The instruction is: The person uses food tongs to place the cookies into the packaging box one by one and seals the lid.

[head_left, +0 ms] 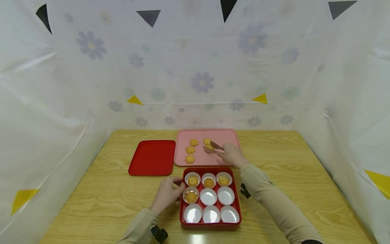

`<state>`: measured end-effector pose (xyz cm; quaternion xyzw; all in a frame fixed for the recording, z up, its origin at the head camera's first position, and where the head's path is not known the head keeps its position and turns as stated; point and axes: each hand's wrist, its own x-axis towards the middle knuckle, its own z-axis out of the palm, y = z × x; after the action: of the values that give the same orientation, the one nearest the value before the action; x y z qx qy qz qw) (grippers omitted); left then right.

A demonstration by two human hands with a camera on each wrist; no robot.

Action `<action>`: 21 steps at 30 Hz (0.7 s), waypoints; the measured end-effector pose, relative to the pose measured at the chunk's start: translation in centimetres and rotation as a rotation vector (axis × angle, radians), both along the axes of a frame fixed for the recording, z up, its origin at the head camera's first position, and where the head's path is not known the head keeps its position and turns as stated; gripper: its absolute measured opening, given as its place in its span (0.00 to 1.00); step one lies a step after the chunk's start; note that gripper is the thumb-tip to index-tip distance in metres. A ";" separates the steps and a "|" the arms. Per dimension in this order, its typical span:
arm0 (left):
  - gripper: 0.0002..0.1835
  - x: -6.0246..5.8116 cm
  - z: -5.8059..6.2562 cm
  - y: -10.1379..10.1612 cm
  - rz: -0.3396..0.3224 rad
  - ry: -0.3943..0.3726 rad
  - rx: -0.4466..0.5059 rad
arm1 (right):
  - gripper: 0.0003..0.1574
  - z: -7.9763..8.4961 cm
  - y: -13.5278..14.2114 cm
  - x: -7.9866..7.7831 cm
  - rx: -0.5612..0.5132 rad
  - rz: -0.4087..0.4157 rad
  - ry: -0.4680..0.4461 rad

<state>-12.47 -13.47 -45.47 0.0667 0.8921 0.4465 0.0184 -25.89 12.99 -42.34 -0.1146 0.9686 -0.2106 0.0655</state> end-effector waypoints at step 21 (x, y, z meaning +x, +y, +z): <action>0.12 0.1 0.1 0.0 0.007 0.001 -0.019 | 0.18 0.7 1.1 1.1 -0.098 0.002 -0.013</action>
<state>-12.40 -13.45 -45.38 0.0637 0.8966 0.4379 0.0172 -24.75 14.12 -41.59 -0.1172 0.9566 -0.2585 0.0664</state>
